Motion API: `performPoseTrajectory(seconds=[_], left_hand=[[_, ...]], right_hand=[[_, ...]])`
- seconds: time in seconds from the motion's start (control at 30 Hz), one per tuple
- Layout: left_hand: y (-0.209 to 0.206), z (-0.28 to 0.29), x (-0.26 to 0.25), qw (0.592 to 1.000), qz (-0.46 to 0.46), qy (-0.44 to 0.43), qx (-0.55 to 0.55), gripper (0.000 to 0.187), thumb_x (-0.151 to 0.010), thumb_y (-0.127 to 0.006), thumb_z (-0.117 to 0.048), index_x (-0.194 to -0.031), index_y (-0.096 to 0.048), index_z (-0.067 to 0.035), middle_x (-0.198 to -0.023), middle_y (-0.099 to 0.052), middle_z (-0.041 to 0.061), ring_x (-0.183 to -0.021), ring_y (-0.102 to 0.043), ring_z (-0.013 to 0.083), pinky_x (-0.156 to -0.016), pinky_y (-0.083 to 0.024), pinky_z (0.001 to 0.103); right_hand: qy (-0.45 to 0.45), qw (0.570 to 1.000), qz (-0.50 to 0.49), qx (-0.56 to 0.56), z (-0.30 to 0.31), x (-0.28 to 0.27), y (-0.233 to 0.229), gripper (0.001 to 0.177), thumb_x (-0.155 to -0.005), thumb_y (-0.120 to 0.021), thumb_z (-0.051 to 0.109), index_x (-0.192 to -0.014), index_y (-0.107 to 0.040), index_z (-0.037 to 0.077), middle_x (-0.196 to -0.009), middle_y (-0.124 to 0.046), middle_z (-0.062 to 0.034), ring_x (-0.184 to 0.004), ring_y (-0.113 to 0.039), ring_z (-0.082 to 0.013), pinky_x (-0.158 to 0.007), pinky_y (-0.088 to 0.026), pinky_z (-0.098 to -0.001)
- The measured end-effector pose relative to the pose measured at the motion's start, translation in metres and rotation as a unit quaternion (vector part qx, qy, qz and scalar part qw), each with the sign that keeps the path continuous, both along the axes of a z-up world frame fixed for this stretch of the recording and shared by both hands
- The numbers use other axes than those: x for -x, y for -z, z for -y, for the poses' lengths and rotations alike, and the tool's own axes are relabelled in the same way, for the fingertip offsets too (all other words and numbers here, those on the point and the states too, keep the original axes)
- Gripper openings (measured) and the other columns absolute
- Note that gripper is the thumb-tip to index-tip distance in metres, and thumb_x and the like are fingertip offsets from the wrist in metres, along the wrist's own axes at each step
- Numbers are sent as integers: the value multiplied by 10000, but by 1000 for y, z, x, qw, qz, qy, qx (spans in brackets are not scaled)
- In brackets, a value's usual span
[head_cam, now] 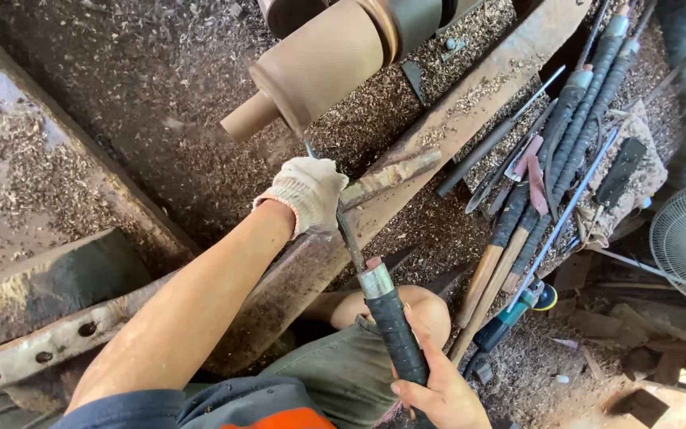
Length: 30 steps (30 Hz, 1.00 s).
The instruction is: The person sits at a wood lathe and shapes a spinning wooden workpiece, holding a chisel against the rotating wood to cut its profile while steadying the tool with the other hand. They pause to measure the workpiece with a tape measure, then resume cutting with the chisel.
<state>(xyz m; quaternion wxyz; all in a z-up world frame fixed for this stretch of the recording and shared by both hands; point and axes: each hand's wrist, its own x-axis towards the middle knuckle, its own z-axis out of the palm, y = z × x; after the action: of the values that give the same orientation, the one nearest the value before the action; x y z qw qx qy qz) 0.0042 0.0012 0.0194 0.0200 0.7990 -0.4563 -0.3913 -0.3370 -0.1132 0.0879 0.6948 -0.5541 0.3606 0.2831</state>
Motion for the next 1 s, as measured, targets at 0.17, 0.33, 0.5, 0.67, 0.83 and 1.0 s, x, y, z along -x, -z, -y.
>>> performPoseTrajectory(seconds=[0.17, 0.33, 0.5, 0.67, 0.83, 1.0], left_hand=[[0, 2, 0, 1000, 3, -19, 6, 359, -616, -866, -321, -888, -800, -97, -860, -754, 139, -843, -759, 330, -737, -619, 427], [-13, 0, -2, 1000, -4, -19, -22, 386, -662, -852, -358, -931, -797, -87, -890, -754, 145, -863, -757, 324, -760, -613, 420], [-15, -3, -3, 1000, -19, 6, -24, 542, -682, -857, -407, -1098, -729, -85, -1004, -725, 148, -924, -737, 327, -798, -603, 419], [-17, -1, -8, 999, -18, 32, 38, 576, -676, -856, -324, -1173, -669, -100, -1120, -655, 152, -1008, -692, 348, -846, -582, 437], [-17, 1, -12, 998, -12, 54, 23, 551, -685, -852, -298, -1163, -671, -91, -1107, -673, 148, -1005, -709, 341, -841, -592, 426], [-8, 3, -8, 998, -4, 53, 20, 494, -687, -845, -290, -1119, -701, -99, -1055, -707, 143, -982, -725, 340, -818, -602, 423]], right_hand=[[-3, 1000, 6, -1, 9, 3, 4, 1155, -778, -687, -125, -1684, -78, 254, -862, -615, -84, -621, -582, -138, -548, -496, -266], [-42, 999, -15, 15, 27, -7, 6, 1158, -761, -691, -108, -1670, -80, 267, -873, -619, -73, -580, -591, -144, -518, -511, -282], [-51, 997, -11, 56, 3, -9, -5, 1118, -757, -702, -94, -1654, -118, 228, -841, -625, -66, -589, -610, -142, -521, -533, -286], [67, 997, 14, 23, -54, -9, -5, 1119, -775, -710, -92, -1653, -102, 242, -857, -604, -72, -578, -589, -144, -500, -514, -295], [108, 994, 33, 4, -62, 0, 9, 1098, -787, -692, -98, -1642, -94, 243, -903, -606, -84, -630, -605, -145, -553, -530, -294], [96, 995, 36, 13, -50, 1, 5, 1067, -799, -690, -98, -1633, -106, 223, -915, -603, -85, -661, -600, -142, -599, -531, -285]])
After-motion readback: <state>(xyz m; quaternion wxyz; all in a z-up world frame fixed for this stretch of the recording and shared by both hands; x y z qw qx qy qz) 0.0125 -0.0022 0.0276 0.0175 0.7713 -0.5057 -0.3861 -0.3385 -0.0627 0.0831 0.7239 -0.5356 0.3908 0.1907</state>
